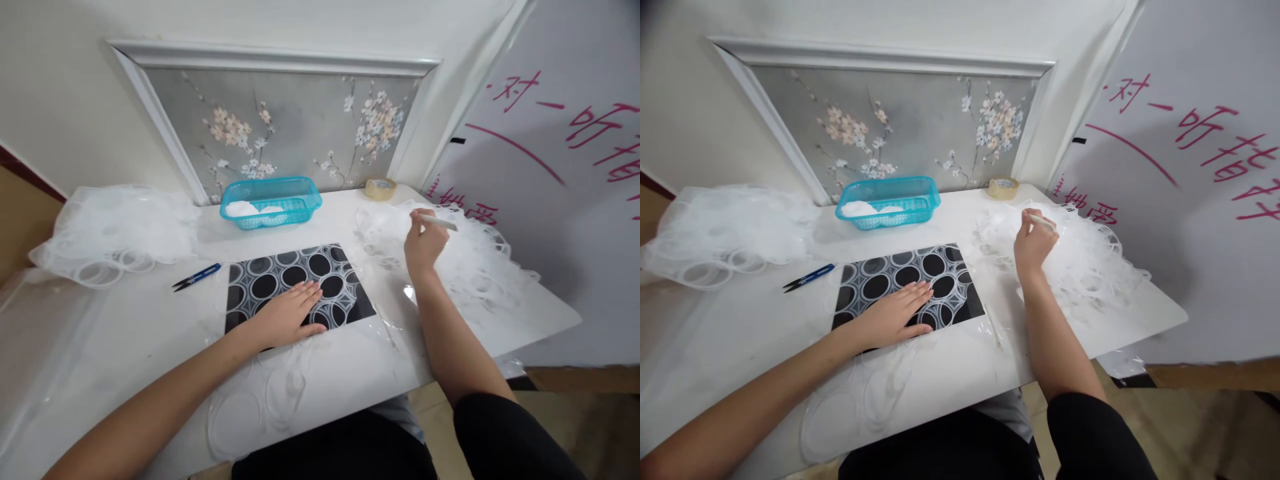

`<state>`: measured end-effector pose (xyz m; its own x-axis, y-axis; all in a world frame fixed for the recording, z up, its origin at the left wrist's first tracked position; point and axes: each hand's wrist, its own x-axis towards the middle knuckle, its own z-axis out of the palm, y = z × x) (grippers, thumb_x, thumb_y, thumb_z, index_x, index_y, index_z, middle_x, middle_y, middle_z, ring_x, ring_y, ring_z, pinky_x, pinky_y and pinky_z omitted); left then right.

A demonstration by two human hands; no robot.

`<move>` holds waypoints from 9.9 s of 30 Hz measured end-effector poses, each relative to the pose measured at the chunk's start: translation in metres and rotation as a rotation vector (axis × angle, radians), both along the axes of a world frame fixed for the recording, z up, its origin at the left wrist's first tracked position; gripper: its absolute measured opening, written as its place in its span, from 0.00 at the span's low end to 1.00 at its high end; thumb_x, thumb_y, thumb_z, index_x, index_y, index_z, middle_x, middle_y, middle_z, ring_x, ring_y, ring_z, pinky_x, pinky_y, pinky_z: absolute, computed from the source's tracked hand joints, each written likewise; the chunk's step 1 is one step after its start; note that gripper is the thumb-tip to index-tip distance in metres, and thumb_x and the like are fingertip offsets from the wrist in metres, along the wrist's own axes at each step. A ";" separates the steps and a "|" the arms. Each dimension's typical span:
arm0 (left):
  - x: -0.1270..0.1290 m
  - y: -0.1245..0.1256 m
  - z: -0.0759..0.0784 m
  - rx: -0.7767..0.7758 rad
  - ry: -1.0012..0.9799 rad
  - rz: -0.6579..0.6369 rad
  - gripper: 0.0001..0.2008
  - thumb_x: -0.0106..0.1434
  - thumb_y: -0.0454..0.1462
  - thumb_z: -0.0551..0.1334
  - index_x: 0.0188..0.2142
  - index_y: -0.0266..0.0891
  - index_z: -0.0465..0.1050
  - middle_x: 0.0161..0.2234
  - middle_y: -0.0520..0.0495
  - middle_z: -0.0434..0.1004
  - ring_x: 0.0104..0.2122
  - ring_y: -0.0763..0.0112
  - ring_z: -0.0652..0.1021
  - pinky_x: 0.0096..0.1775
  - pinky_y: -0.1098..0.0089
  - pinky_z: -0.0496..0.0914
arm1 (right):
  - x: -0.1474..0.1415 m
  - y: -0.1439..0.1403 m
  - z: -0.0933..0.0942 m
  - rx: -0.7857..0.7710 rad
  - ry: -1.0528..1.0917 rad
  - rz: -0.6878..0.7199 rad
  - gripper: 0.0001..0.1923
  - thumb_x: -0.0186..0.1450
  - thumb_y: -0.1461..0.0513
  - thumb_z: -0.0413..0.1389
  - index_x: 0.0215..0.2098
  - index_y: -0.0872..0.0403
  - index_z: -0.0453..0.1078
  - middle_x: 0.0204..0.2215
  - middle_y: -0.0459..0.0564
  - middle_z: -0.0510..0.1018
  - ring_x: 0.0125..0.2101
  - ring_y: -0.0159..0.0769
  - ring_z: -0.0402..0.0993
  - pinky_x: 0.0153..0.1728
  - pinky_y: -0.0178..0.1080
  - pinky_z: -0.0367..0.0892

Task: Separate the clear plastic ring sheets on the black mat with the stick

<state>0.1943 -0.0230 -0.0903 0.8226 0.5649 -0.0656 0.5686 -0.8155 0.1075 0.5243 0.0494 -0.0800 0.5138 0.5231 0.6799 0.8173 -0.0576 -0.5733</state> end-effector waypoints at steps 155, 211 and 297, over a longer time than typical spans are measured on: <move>-0.081 -0.061 -0.010 0.314 -0.096 0.269 0.28 0.68 0.52 0.54 0.53 0.27 0.67 0.53 0.32 0.70 0.54 0.54 0.72 0.57 0.58 0.64 | -0.244 -0.077 -0.031 -0.467 0.132 1.156 0.15 0.69 0.57 0.47 0.37 0.53 0.74 0.39 0.51 0.81 0.44 0.43 0.76 0.46 0.44 0.69; -0.066 -0.093 -0.004 0.238 0.059 0.589 0.39 0.61 0.60 0.56 0.58 0.28 0.66 0.55 0.21 0.65 0.51 0.29 0.70 0.48 0.43 0.67 | -0.280 -0.056 -0.015 -0.589 0.190 1.498 0.15 0.69 0.56 0.49 0.34 0.54 0.76 0.35 0.50 0.79 0.40 0.38 0.75 0.43 0.39 0.69; -0.056 -0.031 0.173 -1.152 -1.045 0.428 0.36 0.61 0.61 0.56 0.48 0.29 0.74 0.43 0.30 0.78 0.10 0.80 0.70 0.08 0.83 0.57 | -0.185 -0.074 0.125 -0.753 1.031 1.633 0.39 0.61 0.34 0.41 0.36 0.55 0.77 0.38 0.54 0.79 0.43 0.39 0.71 0.55 0.49 0.55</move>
<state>0.1381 -0.0544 0.0825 0.5806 0.8027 -0.1366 0.0104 0.1605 0.9870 0.3392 -0.0251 0.0454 -0.6399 0.7684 -0.0070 -0.1849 -0.1628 -0.9692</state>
